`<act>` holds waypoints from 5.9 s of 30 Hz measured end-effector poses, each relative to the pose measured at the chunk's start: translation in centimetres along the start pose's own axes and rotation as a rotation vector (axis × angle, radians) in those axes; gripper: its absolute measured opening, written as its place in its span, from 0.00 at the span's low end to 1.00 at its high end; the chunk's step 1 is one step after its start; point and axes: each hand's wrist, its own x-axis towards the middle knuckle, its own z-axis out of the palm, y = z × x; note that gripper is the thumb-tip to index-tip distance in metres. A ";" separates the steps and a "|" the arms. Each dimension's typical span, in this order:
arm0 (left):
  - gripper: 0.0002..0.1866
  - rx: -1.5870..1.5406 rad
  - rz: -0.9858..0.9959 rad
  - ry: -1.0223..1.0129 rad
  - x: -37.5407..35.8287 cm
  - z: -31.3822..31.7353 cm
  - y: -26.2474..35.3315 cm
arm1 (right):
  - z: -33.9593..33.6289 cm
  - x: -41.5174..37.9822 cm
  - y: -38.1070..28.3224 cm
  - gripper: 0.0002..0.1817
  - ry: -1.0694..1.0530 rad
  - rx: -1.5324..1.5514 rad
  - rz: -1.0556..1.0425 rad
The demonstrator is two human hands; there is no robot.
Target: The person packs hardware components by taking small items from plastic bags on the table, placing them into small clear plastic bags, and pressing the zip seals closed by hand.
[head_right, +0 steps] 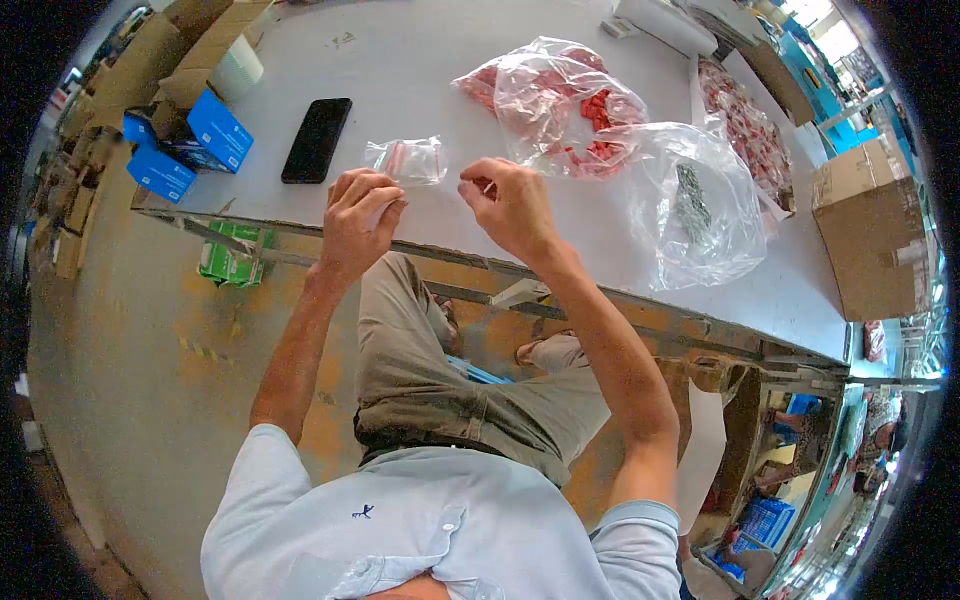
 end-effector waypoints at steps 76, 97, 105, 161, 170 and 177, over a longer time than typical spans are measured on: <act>0.08 -1.090 -0.755 -0.334 4.7 6.9 13.0 | -7.0 -8.7 -0.3 0.11 0.201 0.366 0.269; 0.07 -0.853 -0.682 -0.187 3.8 8.3 13.9 | -5.6 -10.3 0.9 0.08 0.361 0.298 0.254; 0.05 -0.844 -0.630 -0.185 3.6 8.3 14.7 | -6.3 -9.8 0.0 0.17 0.292 0.374 0.338; 0.05 -1.069 -0.813 -0.207 4.1 8.9 15.7 | -8.9 -9.8 0.0 0.14 0.216 0.189 0.308; 0.07 -1.049 -0.764 -0.261 3.8 9.2 16.0 | -9.0 -9.9 0.2 0.10 0.101 0.272 0.342; 0.07 -0.580 -0.517 -0.056 3.9 10.8 16.8 | -8.1 -10.0 -0.3 0.07 0.311 -0.444 0.068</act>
